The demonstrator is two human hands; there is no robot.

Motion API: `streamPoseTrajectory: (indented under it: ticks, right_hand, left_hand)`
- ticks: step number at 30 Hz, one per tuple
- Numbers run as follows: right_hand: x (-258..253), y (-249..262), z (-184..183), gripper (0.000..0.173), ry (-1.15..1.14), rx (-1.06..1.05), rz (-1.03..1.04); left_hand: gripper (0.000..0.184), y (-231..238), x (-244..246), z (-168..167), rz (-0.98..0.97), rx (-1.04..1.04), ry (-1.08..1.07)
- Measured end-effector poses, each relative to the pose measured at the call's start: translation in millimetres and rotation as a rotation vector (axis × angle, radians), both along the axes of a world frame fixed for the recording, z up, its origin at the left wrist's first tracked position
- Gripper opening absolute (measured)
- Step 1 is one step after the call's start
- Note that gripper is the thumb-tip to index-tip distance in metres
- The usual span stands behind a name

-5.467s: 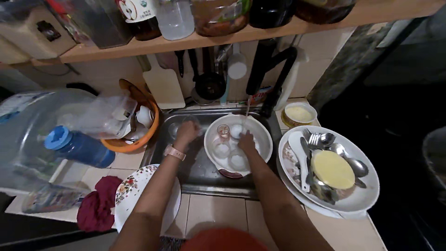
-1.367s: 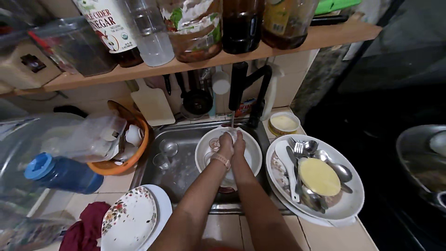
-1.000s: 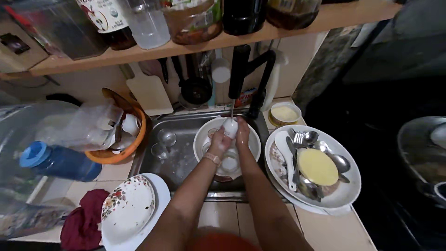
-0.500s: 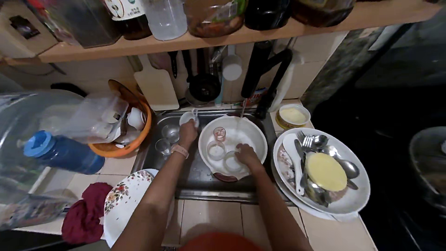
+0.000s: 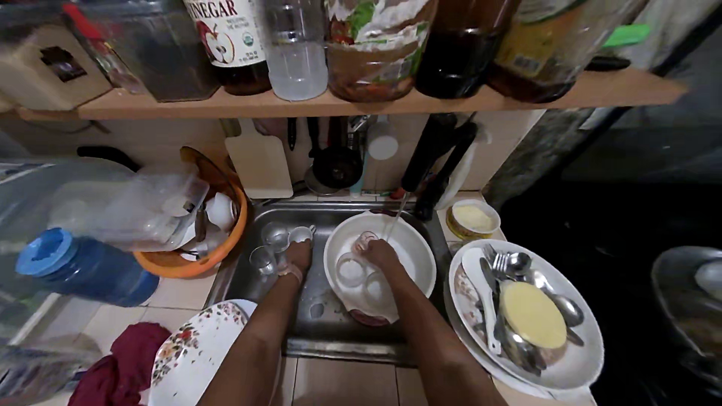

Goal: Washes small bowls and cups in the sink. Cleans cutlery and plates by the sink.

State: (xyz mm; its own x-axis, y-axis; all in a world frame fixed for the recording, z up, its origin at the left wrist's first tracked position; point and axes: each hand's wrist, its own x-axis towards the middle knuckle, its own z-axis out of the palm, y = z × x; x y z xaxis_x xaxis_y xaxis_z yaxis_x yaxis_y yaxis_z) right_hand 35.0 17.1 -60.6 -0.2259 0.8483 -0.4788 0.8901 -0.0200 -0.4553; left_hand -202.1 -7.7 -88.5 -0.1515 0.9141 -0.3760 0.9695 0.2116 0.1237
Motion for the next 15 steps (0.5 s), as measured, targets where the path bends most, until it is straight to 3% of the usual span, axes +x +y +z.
streamPoseTrajectory:
  ticks: [7, 11, 13, 15]
  right_hand:
    - [31, -21, -27, 0.050, 0.150, 0.068, -0.311]
    - [33, -17, -29, 0.040, 0.189, 0.181, -0.275]
    - [31, -18, -27, 0.036, 0.201, 0.234, -0.238]
    - [27, -17, -24, 0.034, 0.188, 0.272, -0.193]
  left_hand:
    - [0.044, 9, 9, 1, 0.012, 0.015, 0.012]
    - [0.044, 10, 28, 42, 0.071, 0.009, 0.009]
    - [0.039, 13, 41, 64, 0.086, 0.112, -0.044]
    - [0.033, 17, 53, 72, -0.052, 0.334, -0.175]
